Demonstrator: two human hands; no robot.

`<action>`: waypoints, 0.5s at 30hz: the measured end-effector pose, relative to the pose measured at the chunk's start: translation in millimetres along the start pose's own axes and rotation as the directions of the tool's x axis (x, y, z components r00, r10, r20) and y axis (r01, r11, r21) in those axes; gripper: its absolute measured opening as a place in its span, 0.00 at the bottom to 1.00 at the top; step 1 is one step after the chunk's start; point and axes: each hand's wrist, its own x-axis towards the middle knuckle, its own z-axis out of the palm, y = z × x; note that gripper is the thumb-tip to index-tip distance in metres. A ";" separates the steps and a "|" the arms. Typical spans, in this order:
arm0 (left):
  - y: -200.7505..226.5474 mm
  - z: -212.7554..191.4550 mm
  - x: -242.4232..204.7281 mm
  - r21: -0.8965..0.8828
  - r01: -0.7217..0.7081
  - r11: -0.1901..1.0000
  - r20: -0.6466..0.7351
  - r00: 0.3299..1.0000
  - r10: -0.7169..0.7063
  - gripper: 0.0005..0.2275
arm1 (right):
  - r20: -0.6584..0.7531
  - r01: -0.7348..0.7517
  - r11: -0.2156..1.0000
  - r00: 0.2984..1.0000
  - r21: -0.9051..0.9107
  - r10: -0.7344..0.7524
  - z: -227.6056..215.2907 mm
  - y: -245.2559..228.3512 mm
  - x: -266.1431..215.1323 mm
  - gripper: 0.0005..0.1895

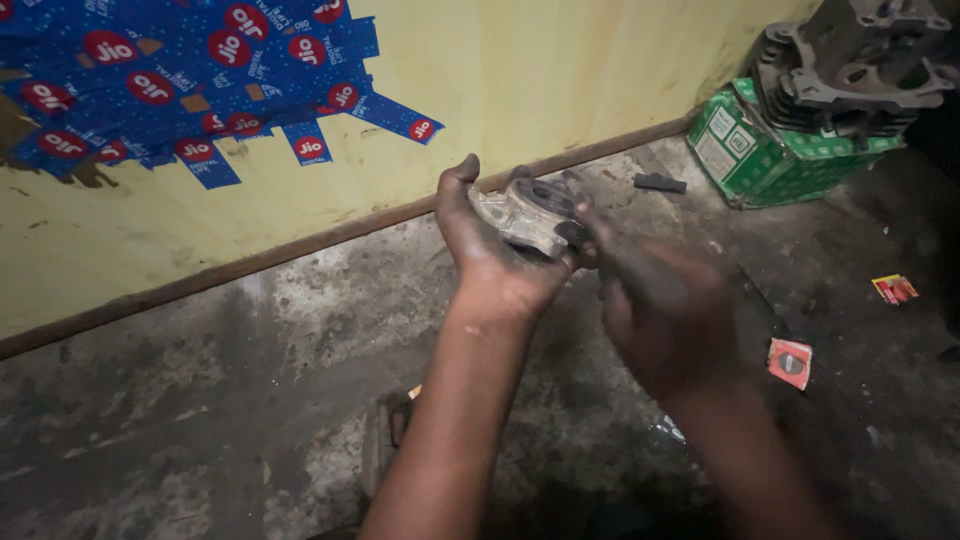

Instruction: The person cleans a metal automotive housing by using a thin metal strip to scrape off debris and wiping the interior surfaces.

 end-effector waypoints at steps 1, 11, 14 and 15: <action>0.3 0.3 0.0 0.034 -0.033 0.999 0.051 0.998 0.031 0.25 | -0.008 0.007 1.000 1.000 -0.017 -0.007 2.7 0.0 -0.4 0.26; 6.5 3.8 -23.3 0.124 -0.052 0.991 0.374 0.928 0.002 0.19 | 0.102 0.038 0.992 0.993 0.123 -0.051 1.1 9.9 -5.1 0.29; 6.5 9.2 -29.7 0.121 -0.006 0.993 0.354 0.934 -0.037 0.20 | 0.129 0.066 0.987 0.988 0.149 -0.086 -8.4 10.3 -0.5 0.32; 4.6 10.9 -30.8 0.106 0.015 0.994 0.336 0.941 -0.051 0.20 | 0.103 0.090 0.983 0.989 0.157 -0.107 -12.4 9.6 0.9 0.30</action>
